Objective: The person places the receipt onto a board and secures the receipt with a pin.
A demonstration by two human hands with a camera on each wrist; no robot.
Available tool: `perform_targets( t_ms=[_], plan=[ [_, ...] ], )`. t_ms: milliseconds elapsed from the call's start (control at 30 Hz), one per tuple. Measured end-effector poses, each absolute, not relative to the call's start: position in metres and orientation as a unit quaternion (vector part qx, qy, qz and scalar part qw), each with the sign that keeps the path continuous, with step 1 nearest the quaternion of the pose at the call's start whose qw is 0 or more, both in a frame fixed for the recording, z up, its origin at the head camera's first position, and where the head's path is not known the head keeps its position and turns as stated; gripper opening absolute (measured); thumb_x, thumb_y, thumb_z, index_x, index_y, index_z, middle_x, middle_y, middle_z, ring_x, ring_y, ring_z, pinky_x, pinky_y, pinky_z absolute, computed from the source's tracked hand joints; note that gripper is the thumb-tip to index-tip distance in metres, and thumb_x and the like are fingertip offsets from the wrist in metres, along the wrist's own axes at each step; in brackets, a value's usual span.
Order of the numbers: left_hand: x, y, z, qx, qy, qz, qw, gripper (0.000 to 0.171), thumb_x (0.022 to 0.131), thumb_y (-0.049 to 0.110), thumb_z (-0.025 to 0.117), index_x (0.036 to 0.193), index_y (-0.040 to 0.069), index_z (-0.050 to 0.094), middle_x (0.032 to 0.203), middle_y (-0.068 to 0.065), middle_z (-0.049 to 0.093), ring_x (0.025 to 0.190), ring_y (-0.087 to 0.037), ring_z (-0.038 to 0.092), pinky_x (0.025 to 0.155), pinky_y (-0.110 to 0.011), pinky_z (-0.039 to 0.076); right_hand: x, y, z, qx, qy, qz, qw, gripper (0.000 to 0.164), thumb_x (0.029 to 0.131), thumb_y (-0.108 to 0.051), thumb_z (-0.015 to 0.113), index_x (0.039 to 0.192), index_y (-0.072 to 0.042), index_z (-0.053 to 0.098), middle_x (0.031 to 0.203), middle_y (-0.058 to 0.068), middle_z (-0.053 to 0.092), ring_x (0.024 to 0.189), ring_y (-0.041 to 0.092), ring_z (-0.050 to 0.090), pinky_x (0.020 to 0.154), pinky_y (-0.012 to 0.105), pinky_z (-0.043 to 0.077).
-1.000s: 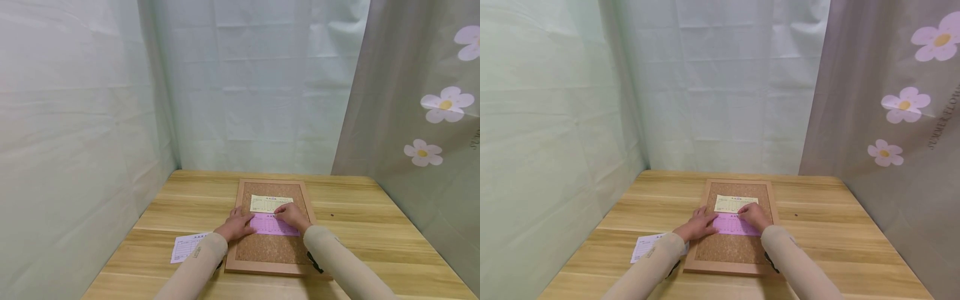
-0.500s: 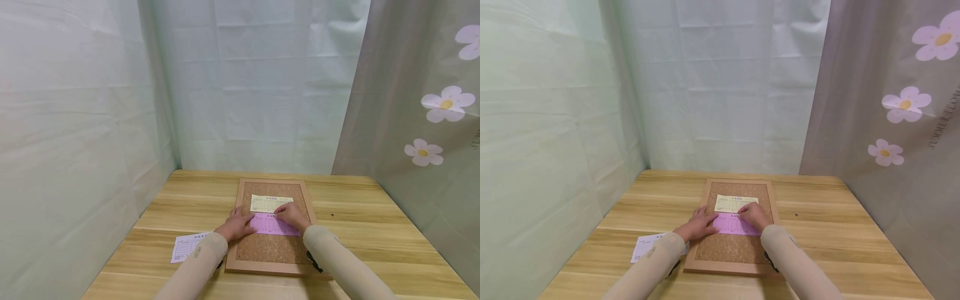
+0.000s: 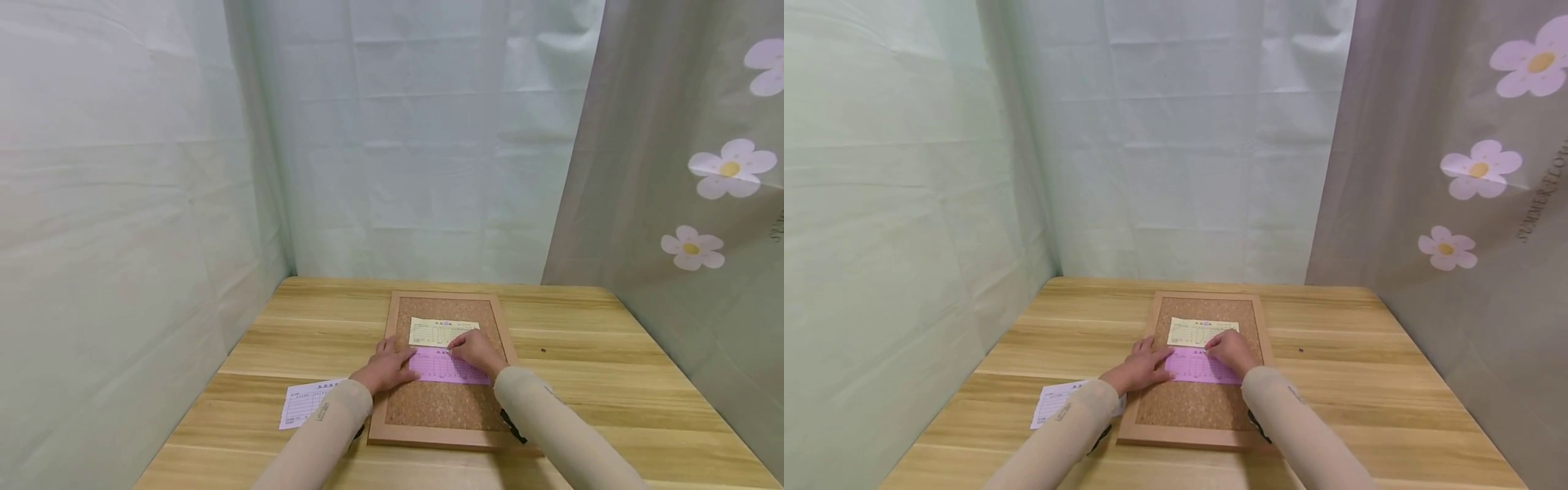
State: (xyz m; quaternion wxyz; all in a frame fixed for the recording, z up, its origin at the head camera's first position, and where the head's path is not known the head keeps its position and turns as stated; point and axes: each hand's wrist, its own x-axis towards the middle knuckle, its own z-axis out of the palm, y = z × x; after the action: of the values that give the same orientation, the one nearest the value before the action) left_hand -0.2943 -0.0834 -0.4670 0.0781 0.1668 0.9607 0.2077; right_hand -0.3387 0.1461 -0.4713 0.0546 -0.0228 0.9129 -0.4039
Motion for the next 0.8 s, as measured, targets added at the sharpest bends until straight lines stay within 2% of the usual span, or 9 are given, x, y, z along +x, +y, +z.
perform_targets(
  t_ms=[300, 800],
  plan=[
    [-0.2936, -0.0831, -0.4654, 0.167, 0.962, 0.201, 0.079, 0.060, 0.094, 0.041, 0.067, 0.146, 0.015, 0.052, 0.158, -0.027, 0.018, 0.145, -0.045, 0.017, 0.108, -0.060, 0.031, -0.3393, 0.1484, -0.4713, -0.031, 0.915, -0.398, 0.057, 0.006, 0.088, -0.009, 0.073, 0.089, -0.011, 0.078, 0.094, 0.002, 0.070, 0.085, 0.019, 0.058, 0.081, 0.040, 0.045],
    [-0.2955, -0.0832, -0.4690, 0.170, 0.961, 0.202, 0.079, 0.061, 0.095, 0.041, 0.066, 0.147, 0.014, 0.051, 0.158, -0.029, 0.017, 0.145, -0.046, 0.016, 0.109, -0.059, 0.030, -0.3399, 0.1504, -0.4769, -0.011, 0.903, -0.426, 0.056, 0.004, 0.088, -0.013, 0.074, 0.090, -0.011, 0.077, 0.090, 0.001, 0.067, 0.080, 0.018, 0.056, 0.067, 0.031, 0.044]
  ],
)
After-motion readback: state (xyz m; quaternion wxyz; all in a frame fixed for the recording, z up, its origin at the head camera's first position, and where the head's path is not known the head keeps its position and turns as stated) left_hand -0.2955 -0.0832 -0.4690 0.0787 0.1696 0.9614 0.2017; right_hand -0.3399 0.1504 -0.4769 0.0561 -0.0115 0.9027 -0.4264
